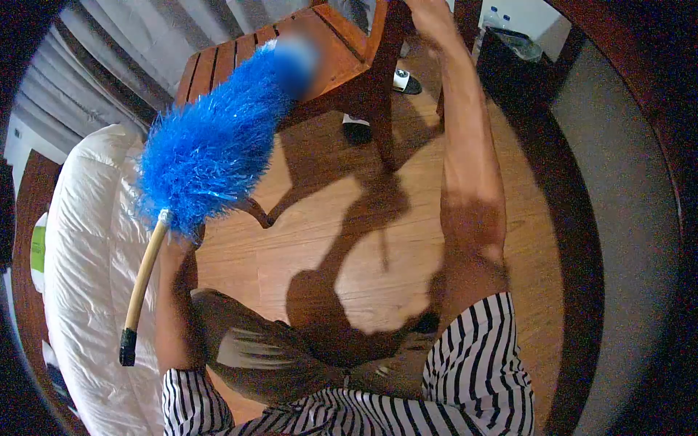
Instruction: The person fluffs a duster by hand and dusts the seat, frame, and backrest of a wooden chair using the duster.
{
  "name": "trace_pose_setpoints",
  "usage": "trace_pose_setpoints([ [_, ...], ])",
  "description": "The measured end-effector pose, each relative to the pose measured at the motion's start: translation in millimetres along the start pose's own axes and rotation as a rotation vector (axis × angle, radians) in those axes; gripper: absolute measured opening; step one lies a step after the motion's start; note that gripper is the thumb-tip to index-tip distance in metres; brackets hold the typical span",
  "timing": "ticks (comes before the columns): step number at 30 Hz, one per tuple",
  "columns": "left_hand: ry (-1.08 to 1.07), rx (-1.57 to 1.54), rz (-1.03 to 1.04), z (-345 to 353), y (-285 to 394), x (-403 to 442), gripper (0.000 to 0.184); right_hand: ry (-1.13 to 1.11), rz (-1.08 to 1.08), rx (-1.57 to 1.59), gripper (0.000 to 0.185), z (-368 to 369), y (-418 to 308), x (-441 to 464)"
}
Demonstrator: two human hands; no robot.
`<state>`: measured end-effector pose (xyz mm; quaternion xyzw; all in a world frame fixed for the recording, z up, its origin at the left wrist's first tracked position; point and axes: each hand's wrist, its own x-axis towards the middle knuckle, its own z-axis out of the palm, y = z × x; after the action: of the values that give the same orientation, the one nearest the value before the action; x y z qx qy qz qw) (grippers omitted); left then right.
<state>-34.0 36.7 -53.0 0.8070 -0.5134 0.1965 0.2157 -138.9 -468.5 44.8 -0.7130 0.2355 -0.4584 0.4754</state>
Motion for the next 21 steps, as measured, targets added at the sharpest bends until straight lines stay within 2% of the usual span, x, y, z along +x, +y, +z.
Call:
trace_pose_setpoints([
  [4, 0.005, -0.016, -0.007, -1.1, 2.3, 3.0, 0.015, -0.065, 0.027, -0.024, 0.073, -8.4, 0.0, 0.2],
  [10, 0.002, -0.047, -0.012, -1.3, 2.5, 8.1, 0.017, 0.034, -0.07, -0.084, 0.074, -1.3, -3.5, -1.4],
  [14, 0.007, -0.096, -0.012, -6.0, 7.1, 20.7, 0.018, -0.046, -0.037, -0.078, 0.073, -6.7, -1.6, -0.5],
  [19, 0.032, -0.244, -0.006, -9.1, 15.2, 56.1, 0.02, -0.08, 0.043, -0.029, 0.076, -5.9, -16.4, -16.3],
  [21, 0.056, -0.378, -0.059, 9.0, 11.5, 72.6, 0.021, -0.11, -0.011, -0.019, 0.08, -6.1, -31.4, -33.1],
])
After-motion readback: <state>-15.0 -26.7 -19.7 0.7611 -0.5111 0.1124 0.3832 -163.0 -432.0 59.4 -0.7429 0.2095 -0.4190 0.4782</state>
